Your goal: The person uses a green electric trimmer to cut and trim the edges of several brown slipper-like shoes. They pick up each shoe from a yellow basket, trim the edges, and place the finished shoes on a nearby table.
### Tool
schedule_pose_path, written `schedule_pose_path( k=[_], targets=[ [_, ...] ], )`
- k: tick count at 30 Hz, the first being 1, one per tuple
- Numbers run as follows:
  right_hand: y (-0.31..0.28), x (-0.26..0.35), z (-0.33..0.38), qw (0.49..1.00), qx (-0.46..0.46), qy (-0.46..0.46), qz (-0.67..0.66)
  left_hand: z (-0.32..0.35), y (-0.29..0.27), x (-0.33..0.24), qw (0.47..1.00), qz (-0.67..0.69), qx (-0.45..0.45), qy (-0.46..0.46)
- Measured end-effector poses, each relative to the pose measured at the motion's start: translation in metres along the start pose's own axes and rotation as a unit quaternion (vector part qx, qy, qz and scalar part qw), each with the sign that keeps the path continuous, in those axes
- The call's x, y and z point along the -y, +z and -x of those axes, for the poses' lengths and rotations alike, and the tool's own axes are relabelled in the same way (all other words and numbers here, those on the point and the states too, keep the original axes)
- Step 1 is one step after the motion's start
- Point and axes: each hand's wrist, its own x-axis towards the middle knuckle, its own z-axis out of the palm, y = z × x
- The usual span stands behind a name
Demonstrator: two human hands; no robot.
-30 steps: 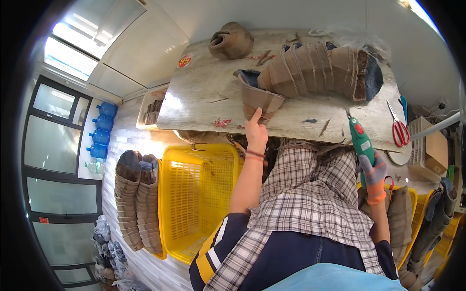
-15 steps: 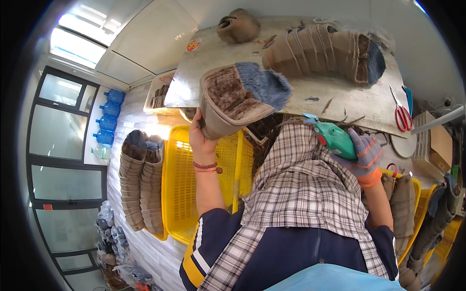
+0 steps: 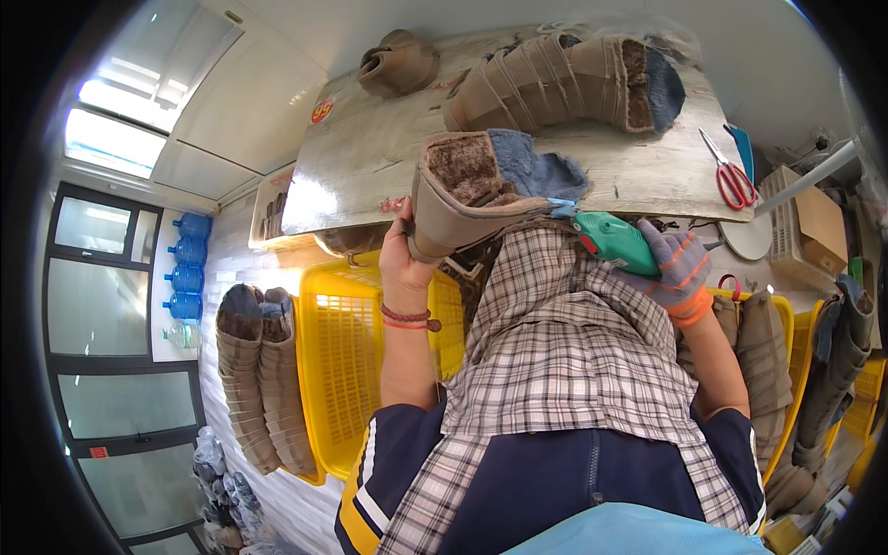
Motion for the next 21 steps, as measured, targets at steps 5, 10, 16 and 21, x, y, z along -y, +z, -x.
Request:
schedule_pose_path(
  k=[5,10,16,21],
  targets=[
    [0.002,-0.003,0.002,1.0,-0.015,0.003,-0.011,-0.013,-0.005,0.009,1.0,-0.002,-0.016,-0.011],
    [0.004,-0.003,0.001,0.999,-0.03,-0.002,-0.016,-0.021,-0.004,0.015,0.999,-0.007,-0.034,-0.011],
    [0.011,0.004,-0.004,0.998,-0.051,0.001,-0.045,-0.021,-0.002,0.03,1.0,-0.031,-0.002,0.002],
    [0.02,0.013,-0.006,0.995,-0.06,0.028,-0.075,-0.019,0.016,0.053,0.993,-0.07,-0.016,0.091]
  ],
)
